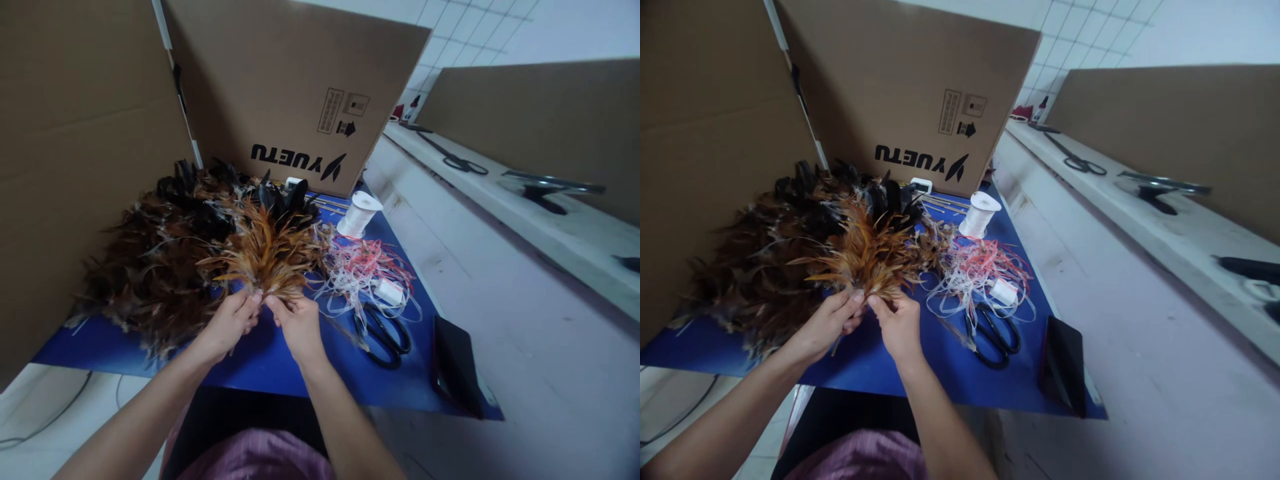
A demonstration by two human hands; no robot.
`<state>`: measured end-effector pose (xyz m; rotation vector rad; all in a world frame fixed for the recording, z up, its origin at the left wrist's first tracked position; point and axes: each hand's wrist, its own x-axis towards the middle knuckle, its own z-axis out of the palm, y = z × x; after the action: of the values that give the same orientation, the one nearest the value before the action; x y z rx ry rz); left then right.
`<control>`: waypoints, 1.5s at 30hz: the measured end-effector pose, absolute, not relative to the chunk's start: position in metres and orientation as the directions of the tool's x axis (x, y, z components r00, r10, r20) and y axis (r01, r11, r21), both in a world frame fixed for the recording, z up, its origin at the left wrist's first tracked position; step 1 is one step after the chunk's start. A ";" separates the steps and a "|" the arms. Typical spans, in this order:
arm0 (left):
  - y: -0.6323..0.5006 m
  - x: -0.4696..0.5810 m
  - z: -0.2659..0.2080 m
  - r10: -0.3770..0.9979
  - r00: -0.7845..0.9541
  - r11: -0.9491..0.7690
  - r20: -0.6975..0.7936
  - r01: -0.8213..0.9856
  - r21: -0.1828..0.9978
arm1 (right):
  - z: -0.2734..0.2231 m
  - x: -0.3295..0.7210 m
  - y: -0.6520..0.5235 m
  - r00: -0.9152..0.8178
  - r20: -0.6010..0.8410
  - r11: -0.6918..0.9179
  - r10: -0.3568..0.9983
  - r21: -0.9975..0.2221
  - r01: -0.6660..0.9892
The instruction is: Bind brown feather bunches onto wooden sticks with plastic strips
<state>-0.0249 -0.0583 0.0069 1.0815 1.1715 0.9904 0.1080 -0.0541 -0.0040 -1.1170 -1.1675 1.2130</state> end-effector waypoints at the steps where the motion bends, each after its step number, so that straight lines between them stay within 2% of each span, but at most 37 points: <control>1: -0.058 -0.025 0.007 0.969 0.140 0.207 -0.202 -0.029 0.978 | -0.004 0.109 -0.054 0.006 0.058 0.058 0.998 -0.996 -0.067; 6: -0.060 -0.026 0.007 0.956 0.206 0.215 -0.210 -0.002 0.977 | -0.004 0.113 -0.051 0.023 0.074 0.076 0.997 -0.992 -0.096; 11: -0.062 -0.025 0.009 0.944 0.261 0.192 -0.200 0.057 0.980 | -0.003 0.116 -0.048 0.018 0.176 0.177 0.984 -0.979 -0.100; 14: -0.059 -0.022 0.006 0.953 0.249 0.152 -0.172 0.099 0.983 | -0.002 0.116 -0.049 0.028 0.105 0.107 0.994 -0.987 -0.117; 17: -0.055 -0.018 0.001 0.983 0.175 0.017 -0.058 0.227 0.974 | 0.001 0.116 -0.054 0.035 0.034 0.039 0.999 -0.989 -0.144; 21: -0.052 -0.011 0.001 0.973 0.146 -0.224 0.177 0.434 0.873 | 0.010 0.112 -0.064 -0.034 0.098 0.089 0.995 -0.972 -0.216; 25: -0.052 0.000 0.000 0.944 0.175 -0.331 0.281 0.497 0.802 | 0.010 0.108 -0.065 0.011 0.097 0.096 0.995 -0.957 -0.273; 34: -0.055 0.012 -0.018 0.956 0.211 -0.293 0.203 0.696 0.656 | -0.001 0.109 -0.059 0.220 0.031 0.066 0.975 -0.986 -0.154; 40: -0.059 0.016 -0.012 0.963 0.211 -0.267 0.165 0.788 0.554 | 0.003 0.114 -0.061 0.152 0.140 0.166 0.978 -0.971 -0.173; 45: -0.063 0.021 -0.009 0.966 0.227 -0.257 0.120 0.841 0.475 | -0.010 0.111 -0.049 0.212 0.019 0.072 0.977 -0.967 -0.245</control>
<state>0.0209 -0.0630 -0.0088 2.1958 1.6855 0.5689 0.1109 -0.0494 -0.0095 -1.0813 -0.8941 1.1328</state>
